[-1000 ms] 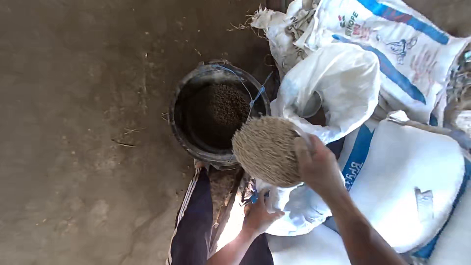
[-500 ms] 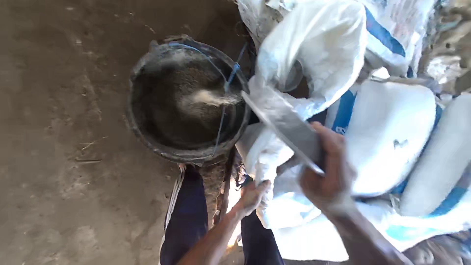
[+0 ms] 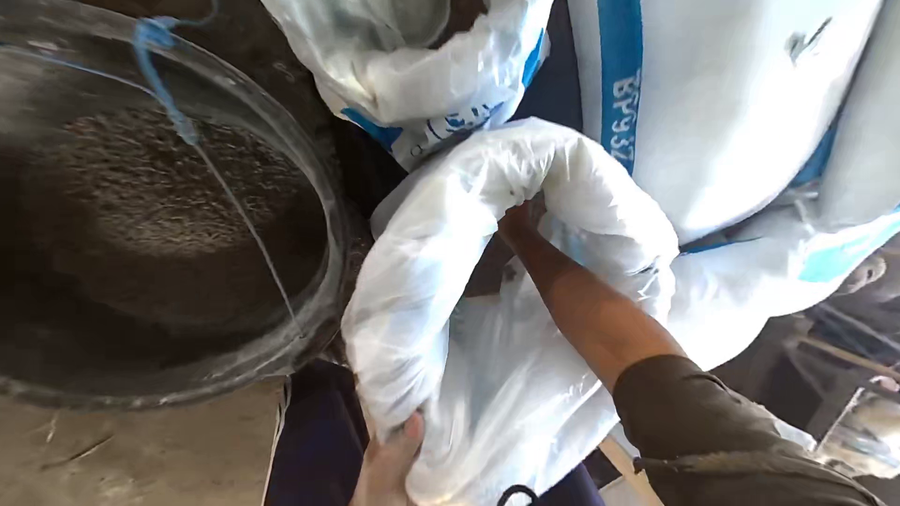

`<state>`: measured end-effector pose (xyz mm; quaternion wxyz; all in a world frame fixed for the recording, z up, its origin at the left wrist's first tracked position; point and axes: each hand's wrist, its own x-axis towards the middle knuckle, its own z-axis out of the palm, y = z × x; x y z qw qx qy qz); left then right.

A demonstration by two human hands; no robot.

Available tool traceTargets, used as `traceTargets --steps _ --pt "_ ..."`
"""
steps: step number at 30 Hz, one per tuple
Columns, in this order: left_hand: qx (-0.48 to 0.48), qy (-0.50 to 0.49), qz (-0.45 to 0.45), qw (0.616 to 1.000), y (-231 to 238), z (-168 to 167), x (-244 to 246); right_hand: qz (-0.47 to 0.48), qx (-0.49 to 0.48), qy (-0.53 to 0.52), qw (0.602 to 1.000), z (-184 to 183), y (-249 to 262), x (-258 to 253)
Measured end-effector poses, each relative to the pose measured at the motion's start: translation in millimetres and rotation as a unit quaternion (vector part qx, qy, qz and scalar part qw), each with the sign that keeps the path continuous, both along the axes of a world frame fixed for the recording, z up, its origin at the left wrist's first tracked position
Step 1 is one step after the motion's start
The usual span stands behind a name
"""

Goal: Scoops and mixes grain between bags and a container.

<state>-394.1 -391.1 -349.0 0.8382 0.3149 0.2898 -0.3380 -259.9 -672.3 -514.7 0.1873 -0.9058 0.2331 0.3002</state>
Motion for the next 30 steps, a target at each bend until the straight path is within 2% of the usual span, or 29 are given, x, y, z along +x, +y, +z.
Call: traceTargets --steps 2,5,7,10,12,14,17,20,23,26,28,30 --pt "-0.021 -0.033 -0.004 0.999 3 2 2 -0.057 0.015 -0.017 0.998 -37 -5 -10" --pt "-0.025 -0.079 0.000 0.997 2 1 9 -0.074 0.055 0.069 0.993 -46 -4 -5" --pt "-0.013 -0.088 -0.006 0.996 0 0 9 -0.037 0.114 0.122 0.985 -35 -2 1" --pt "-0.038 -0.084 -0.008 0.996 1 -6 7 0.040 0.204 0.216 0.954 -51 -15 2" --pt "-0.081 -0.090 -0.006 0.993 1 -14 6 0.013 0.240 0.201 0.950 -42 -15 0" --pt "-0.112 -0.082 0.001 0.990 -1 -18 5 -0.033 0.251 0.173 0.952 -16 -6 -6" --pt "-0.153 -0.079 0.000 0.985 -5 -24 6 -0.027 0.285 0.178 0.942 -1 -5 -15" --pt "-0.178 -0.092 0.011 0.980 -12 -31 8 -0.001 0.252 0.113 0.961 -16 -24 -25" --pt "-0.168 -0.120 0.021 0.978 -20 -37 9 -0.089 0.244 0.124 0.958 26 -35 -4" --pt "-0.158 -0.132 0.012 0.978 -26 -39 12 -0.146 0.232 0.095 0.957 49 -56 -15" --pt "-0.150 -0.136 0.011 0.979 -28 -41 13 -0.084 0.165 0.081 0.979 57 -76 -29" --pt "-0.146 -0.133 0.014 0.980 -32 -41 16 -0.013 0.102 0.082 0.991 82 -84 -27"
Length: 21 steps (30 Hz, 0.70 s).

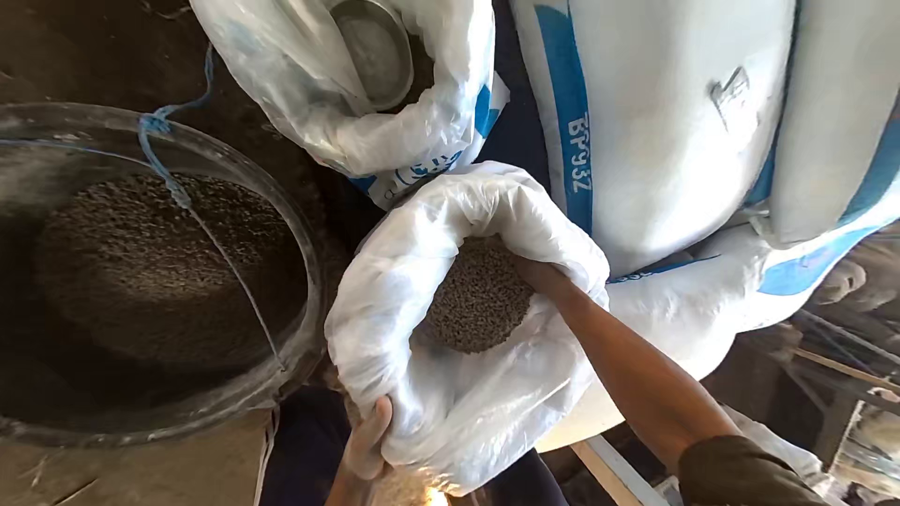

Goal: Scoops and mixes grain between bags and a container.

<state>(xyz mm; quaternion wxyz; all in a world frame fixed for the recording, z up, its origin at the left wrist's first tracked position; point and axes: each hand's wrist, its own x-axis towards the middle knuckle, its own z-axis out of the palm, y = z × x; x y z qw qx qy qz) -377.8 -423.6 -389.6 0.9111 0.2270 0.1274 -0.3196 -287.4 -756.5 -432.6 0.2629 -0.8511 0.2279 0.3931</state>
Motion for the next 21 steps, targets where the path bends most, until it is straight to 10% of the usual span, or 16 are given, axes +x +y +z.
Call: traceTargets --steps 8,17,21 --pt "0.092 0.165 -0.037 0.981 -14 26 7 -0.199 0.132 0.013 0.971 104 9 29" --pt "0.091 0.135 -0.084 0.983 5 59 17 -0.116 0.160 -0.081 0.977 207 146 116" --pt "0.079 0.115 -0.085 0.986 1 52 17 0.079 0.081 -0.171 0.979 220 247 136"
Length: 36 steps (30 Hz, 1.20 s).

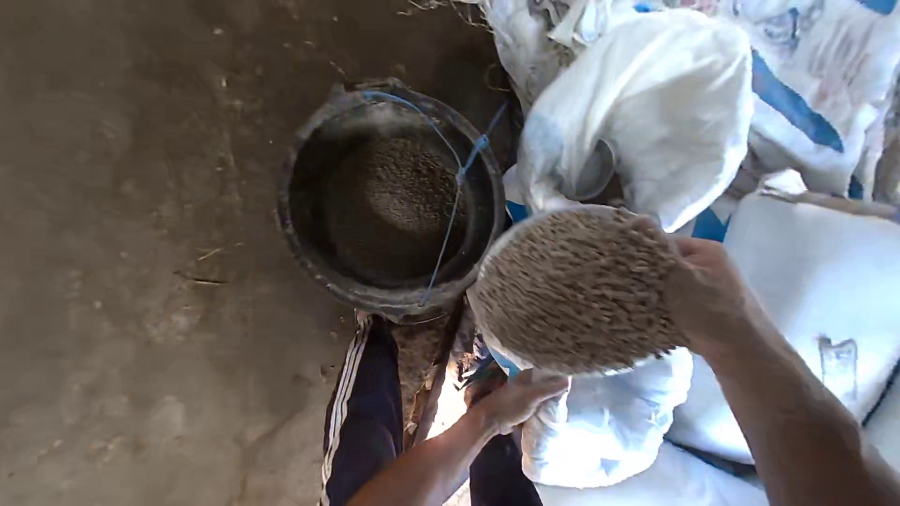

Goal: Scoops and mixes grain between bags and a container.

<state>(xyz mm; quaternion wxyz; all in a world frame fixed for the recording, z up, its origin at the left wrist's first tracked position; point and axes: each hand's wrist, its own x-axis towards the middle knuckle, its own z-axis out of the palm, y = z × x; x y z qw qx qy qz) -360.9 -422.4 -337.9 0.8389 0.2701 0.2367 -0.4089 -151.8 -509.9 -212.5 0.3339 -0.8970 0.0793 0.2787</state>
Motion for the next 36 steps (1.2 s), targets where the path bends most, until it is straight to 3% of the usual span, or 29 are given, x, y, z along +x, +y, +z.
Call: traceTargets --steps 3,6,10,12,15,18,19,21,23,26,29,32,36 --pt "-0.011 -0.012 0.002 1.000 -3 -4 -1 0.161 -0.062 -0.094 0.980 -8 75 -10" --pt "-0.020 -0.034 0.009 0.999 0 -2 -2 0.255 -0.083 -0.239 0.933 -48 121 -33" --pt "-0.008 -0.044 0.027 0.999 8 1 -2 0.311 -0.014 -0.463 0.830 -98 138 -47" --pt "0.030 -0.032 0.020 0.999 13 11 3 0.298 0.017 -0.506 0.809 -96 121 -46" --pt "0.111 -0.013 -0.015 0.994 4 24 11 0.223 0.008 -0.462 0.858 -36 50 -44" --pt "0.199 -0.097 -0.088 0.971 -7 35 13 0.112 -0.156 -0.345 0.919 54 -52 -73" --pt "0.226 -0.096 -0.088 0.965 -11 37 12 0.077 -0.222 -0.293 0.927 73 -81 -90" --pt "0.261 -0.059 -0.070 0.961 -13 39 13 0.059 -0.276 -0.178 0.943 73 -123 -120" --pt "0.259 -0.017 -0.039 0.965 -12 43 15 0.049 -0.244 -0.054 0.967 22 -141 -136" --pt "0.254 0.016 0.024 0.967 -11 38 5 0.046 -0.186 0.090 0.977 -113 -152 -140" --pt "0.264 0.024 0.079 0.961 -7 35 -2 0.083 -0.214 -0.029 0.973 -240 -166 -126" --pt "0.224 -0.025 0.103 0.969 1 25 -5 -0.002 -0.207 -0.062 0.976 -295 -173 -104" --pt "0.140 -0.114 0.076 0.981 17 9 -8 -0.139 -0.146 0.111 0.973 -334 -178 -99"
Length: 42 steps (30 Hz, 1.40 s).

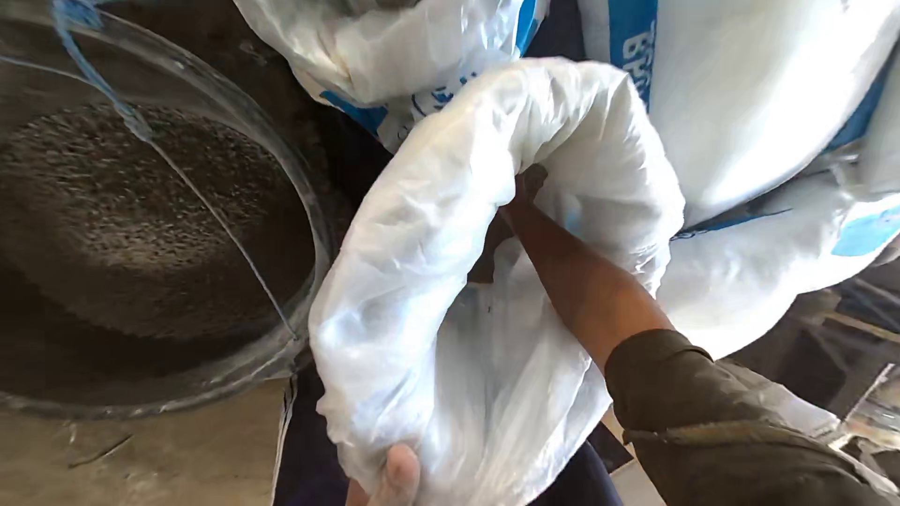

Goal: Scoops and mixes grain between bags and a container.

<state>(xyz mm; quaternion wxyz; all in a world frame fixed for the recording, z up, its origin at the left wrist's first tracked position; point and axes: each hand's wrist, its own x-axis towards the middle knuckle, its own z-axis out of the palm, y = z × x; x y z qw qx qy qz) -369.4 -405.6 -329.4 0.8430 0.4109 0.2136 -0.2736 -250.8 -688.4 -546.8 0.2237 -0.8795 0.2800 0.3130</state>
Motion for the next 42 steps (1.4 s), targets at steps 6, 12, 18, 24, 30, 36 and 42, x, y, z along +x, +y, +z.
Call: traceTargets --steps 6,12,18,24,30,36,42 --pt "-0.050 -0.047 -0.039 0.997 17 -12 -8 0.034 0.151 0.129 0.980 -20 -9 10" --pt "-0.091 -0.042 -0.041 0.994 11 -19 -2 -0.055 0.358 0.140 0.922 -6 7 -22" --pt "-0.099 -0.024 -0.021 0.995 2 -25 2 0.093 0.321 0.095 0.938 27 13 -16" --pt "-0.156 -0.044 0.005 0.987 -6 -35 2 0.129 0.225 0.115 0.959 85 -16 21" --pt "-0.167 -0.038 0.018 0.985 -13 -45 1 0.061 0.276 0.004 0.959 143 -41 17" --pt "-0.129 0.080 0.016 0.988 -19 -34 3 -0.024 0.215 0.141 0.966 204 -50 32" --pt "-0.040 0.139 -0.062 0.988 -25 -10 10 0.031 0.269 0.093 0.958 276 -22 80"
